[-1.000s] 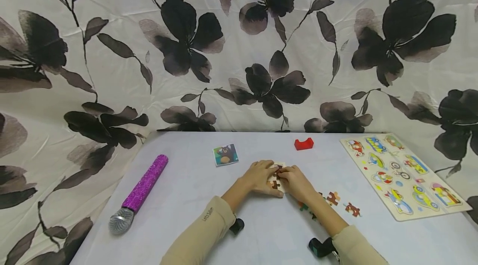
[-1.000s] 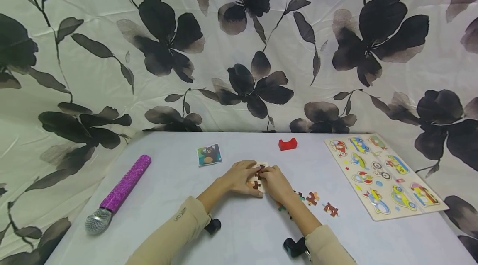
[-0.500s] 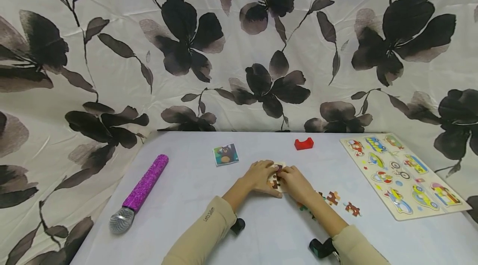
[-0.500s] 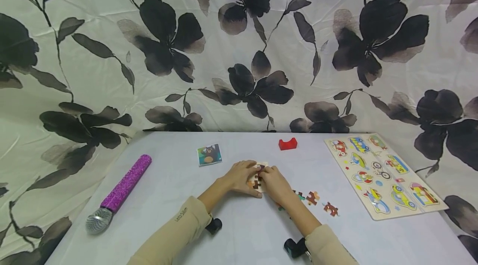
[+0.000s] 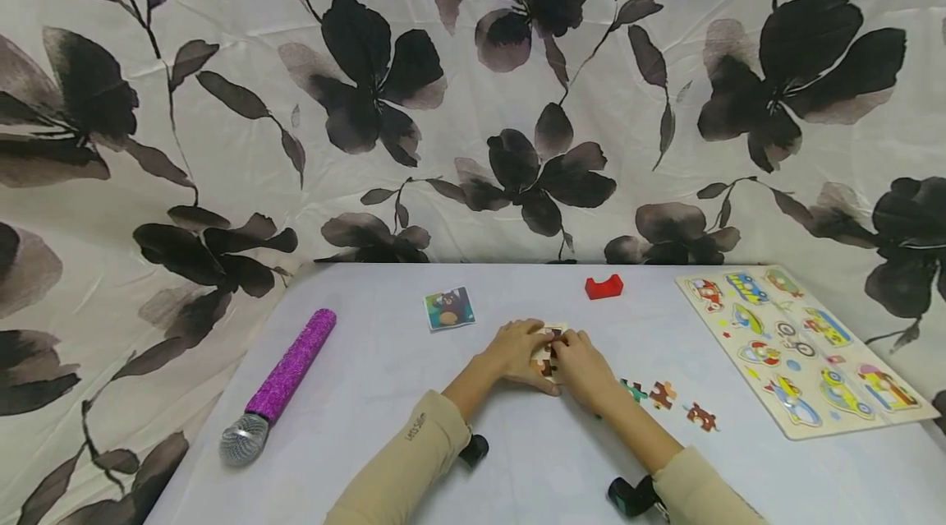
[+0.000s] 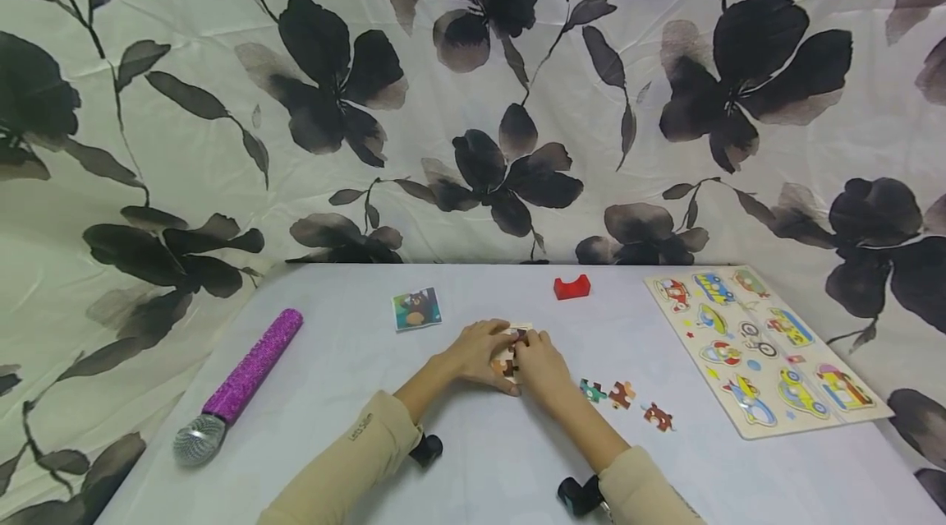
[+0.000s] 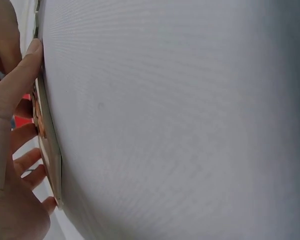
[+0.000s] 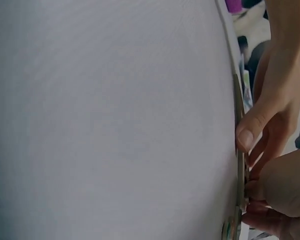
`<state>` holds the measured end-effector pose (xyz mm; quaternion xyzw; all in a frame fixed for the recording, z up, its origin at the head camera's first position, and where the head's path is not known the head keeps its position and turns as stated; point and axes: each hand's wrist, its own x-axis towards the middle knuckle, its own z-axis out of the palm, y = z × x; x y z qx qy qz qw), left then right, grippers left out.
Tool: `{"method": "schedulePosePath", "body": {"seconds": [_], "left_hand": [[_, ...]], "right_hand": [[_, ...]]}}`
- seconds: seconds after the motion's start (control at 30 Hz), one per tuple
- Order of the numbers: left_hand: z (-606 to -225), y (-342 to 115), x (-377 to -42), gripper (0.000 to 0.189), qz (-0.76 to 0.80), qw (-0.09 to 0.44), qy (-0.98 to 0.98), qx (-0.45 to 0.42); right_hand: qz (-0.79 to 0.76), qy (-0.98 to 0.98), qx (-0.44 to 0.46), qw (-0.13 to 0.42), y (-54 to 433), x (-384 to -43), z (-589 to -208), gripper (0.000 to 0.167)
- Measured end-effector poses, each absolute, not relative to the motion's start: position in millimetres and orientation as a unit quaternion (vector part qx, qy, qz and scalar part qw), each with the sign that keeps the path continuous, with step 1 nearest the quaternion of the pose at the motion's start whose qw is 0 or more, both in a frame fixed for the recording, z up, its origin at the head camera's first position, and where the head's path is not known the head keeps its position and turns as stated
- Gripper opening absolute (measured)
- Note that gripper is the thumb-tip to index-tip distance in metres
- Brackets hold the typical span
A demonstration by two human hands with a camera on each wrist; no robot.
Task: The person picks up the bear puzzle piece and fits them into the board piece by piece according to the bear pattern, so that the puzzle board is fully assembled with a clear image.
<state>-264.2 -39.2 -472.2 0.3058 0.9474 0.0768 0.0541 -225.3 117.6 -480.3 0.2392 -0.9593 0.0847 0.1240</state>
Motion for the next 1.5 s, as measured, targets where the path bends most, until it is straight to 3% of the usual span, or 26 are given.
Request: {"method": "schedulePosePath", "body": {"seconds": [0.23,0.77,1.2,1.5], "left_hand": [[-473.6,-38.9,-263.9,0.093,0.077,0.062,0.948,0.301],[-479.2,-38.6,-270.0,0.094,0.09,0.054,0.94,0.324],[-477.2,-36.6,-269.0,0.093,0.068,0.056,0.947,0.31],[-469.9,-40.2,-268.9,0.084,0.125,0.099,0.94,0.303]], "right_hand": [[0.135,-0.951,0.255,0.11,124.9,-225.1,-481.8,0.026],[0.049,-0.963,0.247,0.092,121.4,-226.0,-473.6,0.03],[0.058,-0.957,0.263,0.107,124.7,-225.0,-475.3,0.027],[0.137,-0.952,0.257,0.099,128.6,-228.5,-474.0,0.018]]}}
